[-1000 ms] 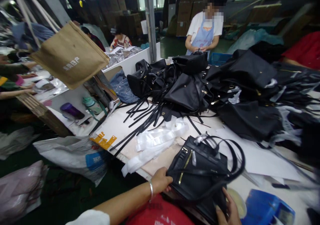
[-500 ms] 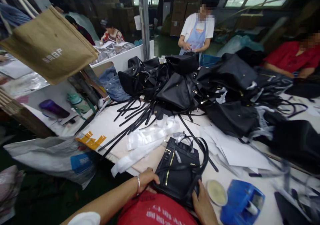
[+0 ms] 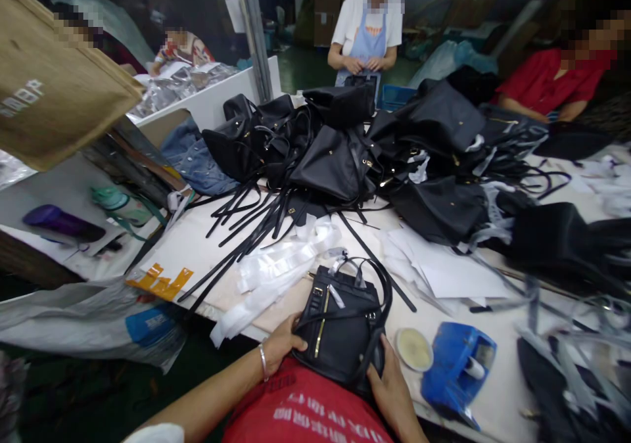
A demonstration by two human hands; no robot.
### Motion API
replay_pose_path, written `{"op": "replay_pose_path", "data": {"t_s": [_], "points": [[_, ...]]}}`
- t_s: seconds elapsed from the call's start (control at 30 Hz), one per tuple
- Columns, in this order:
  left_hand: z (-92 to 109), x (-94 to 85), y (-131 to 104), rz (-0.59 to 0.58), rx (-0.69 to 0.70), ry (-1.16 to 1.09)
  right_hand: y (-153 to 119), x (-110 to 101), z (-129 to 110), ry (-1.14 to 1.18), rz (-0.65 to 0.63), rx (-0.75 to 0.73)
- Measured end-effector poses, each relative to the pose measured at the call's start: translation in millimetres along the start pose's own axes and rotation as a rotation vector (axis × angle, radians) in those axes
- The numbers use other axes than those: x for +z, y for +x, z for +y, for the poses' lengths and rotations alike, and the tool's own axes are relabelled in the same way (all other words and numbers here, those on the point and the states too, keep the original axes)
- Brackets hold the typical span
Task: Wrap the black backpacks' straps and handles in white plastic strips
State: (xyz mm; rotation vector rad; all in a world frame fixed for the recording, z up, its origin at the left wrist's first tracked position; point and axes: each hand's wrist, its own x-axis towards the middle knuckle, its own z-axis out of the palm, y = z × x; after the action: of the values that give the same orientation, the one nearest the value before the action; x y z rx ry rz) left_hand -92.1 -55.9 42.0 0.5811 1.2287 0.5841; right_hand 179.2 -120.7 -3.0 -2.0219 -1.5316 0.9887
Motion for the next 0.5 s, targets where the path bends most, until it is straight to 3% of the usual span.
{"op": "replay_pose_path", "data": {"t_s": [0.1,0.23,0.4,0.5], "points": [[5,1.3,5,-0.059,0.08,-0.077,1,-5,-11,-0.011,0.069,-0.006],[-10,-0.2,17,0.001,0.083,0.052,7,11,-18,-0.081,0.186,-0.024],[-44,-14.2,31,0.025,0.171,0.201,-6,48,3,-0.134,0.225,-0.038],[-52,-20.7,36,0.035,0.194,0.381,-14,59,23,-0.149,0.246,-0.104]]}}
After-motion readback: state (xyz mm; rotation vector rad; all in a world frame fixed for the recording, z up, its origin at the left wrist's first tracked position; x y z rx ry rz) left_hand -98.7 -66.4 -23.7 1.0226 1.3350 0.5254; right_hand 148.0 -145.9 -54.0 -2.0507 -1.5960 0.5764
